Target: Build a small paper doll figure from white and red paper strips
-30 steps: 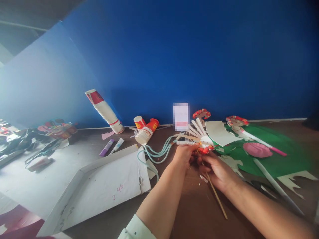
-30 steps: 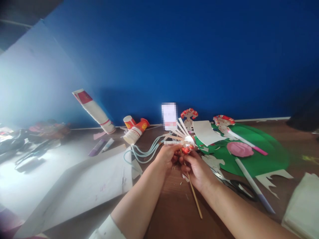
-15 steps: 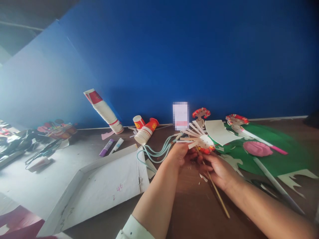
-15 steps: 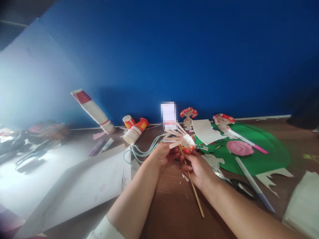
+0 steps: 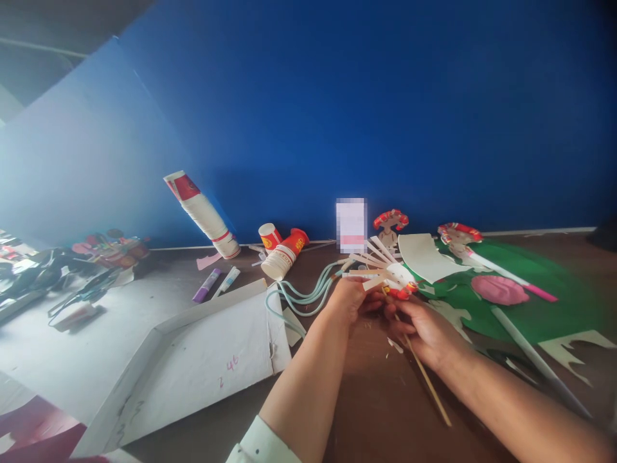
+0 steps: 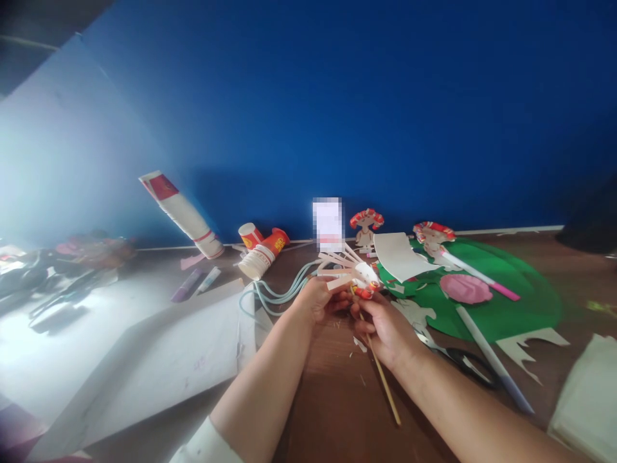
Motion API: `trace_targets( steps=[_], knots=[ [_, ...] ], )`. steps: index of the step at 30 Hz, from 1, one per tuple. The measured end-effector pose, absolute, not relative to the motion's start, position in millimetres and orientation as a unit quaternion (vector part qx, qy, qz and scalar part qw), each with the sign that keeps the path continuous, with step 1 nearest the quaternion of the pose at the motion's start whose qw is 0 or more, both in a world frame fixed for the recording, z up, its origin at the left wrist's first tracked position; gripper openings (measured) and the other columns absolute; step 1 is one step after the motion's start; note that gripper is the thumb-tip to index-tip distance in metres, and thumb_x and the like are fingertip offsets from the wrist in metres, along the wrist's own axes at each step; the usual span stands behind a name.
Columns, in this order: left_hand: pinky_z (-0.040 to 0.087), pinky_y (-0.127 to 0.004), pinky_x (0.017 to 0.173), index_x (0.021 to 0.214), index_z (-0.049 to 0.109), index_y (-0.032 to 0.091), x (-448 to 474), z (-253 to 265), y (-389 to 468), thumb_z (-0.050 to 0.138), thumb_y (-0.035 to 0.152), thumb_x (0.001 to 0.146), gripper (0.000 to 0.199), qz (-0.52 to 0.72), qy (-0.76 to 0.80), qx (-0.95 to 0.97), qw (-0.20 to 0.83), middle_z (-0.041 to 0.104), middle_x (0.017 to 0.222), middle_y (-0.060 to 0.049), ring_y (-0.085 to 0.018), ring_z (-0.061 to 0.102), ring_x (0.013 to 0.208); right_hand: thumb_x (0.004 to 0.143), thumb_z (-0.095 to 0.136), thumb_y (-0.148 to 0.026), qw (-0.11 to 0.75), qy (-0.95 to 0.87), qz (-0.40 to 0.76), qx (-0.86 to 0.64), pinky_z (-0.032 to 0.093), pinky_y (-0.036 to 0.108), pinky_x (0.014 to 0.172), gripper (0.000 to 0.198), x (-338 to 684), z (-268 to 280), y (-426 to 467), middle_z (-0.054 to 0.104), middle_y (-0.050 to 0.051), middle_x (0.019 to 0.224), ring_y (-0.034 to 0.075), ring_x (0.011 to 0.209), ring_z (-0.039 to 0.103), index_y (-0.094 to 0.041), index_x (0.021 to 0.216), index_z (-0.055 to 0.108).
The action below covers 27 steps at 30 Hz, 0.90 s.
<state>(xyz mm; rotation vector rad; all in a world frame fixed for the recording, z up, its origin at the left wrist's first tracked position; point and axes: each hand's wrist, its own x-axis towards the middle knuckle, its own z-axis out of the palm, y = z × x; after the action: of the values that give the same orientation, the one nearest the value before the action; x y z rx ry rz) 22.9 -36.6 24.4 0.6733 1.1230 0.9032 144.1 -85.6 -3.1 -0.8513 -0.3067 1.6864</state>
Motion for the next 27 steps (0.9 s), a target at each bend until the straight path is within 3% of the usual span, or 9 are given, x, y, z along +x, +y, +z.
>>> trace_targets(
  steps=[5, 19, 27],
  knots=[
    [0.052, -0.018, 0.051, 0.083, 0.070, 0.013, 23.9, 25.0, -37.2, 0.078, 0.013, 0.076, 0.011, 0.373, 0.527, 0.320, 0.693, 0.065, 0.064, -0.001, -0.007, 0.057, 0.050, 0.059, 0.076, -0.003, 0.578, -0.119, 0.716, -0.372, 0.026, 0.008, 0.030, 0.025, 146.1, -2.0, -84.6, 0.064, 0.000, 0.067, 0.005, 0.049, 0.053, -0.017, 0.078, 0.068],
    [0.042, -0.017, 0.045, 0.064, 0.063, 0.011, 32.1, 26.0, -36.9, 0.076, 0.007, 0.068, 0.014, 0.417, 0.525, 0.327, 0.666, 0.058, 0.053, -0.001, -0.007, 0.051, 0.046, 0.055, 0.085, -0.007, 0.592, -0.154, 0.708, -0.352, 0.028, 0.008, 0.033, 0.035, 138.9, -1.4, -86.6, 0.069, -0.001, 0.074, 0.005, 0.050, 0.057, -0.020, 0.083, 0.068],
    [0.035, -0.017, 0.042, 0.069, 0.066, 0.012, 31.5, 20.8, -36.2, 0.084, 0.010, 0.060, 0.020, 0.446, 0.486, 0.320, 0.680, 0.059, 0.057, -0.001, -0.006, 0.049, 0.046, 0.055, 0.087, -0.009, 0.592, -0.161, 0.709, -0.347, 0.027, 0.008, 0.034, 0.035, 138.0, -3.7, -87.3, 0.070, 0.000, 0.074, 0.004, 0.050, 0.055, -0.018, 0.083, 0.068]
  ],
)
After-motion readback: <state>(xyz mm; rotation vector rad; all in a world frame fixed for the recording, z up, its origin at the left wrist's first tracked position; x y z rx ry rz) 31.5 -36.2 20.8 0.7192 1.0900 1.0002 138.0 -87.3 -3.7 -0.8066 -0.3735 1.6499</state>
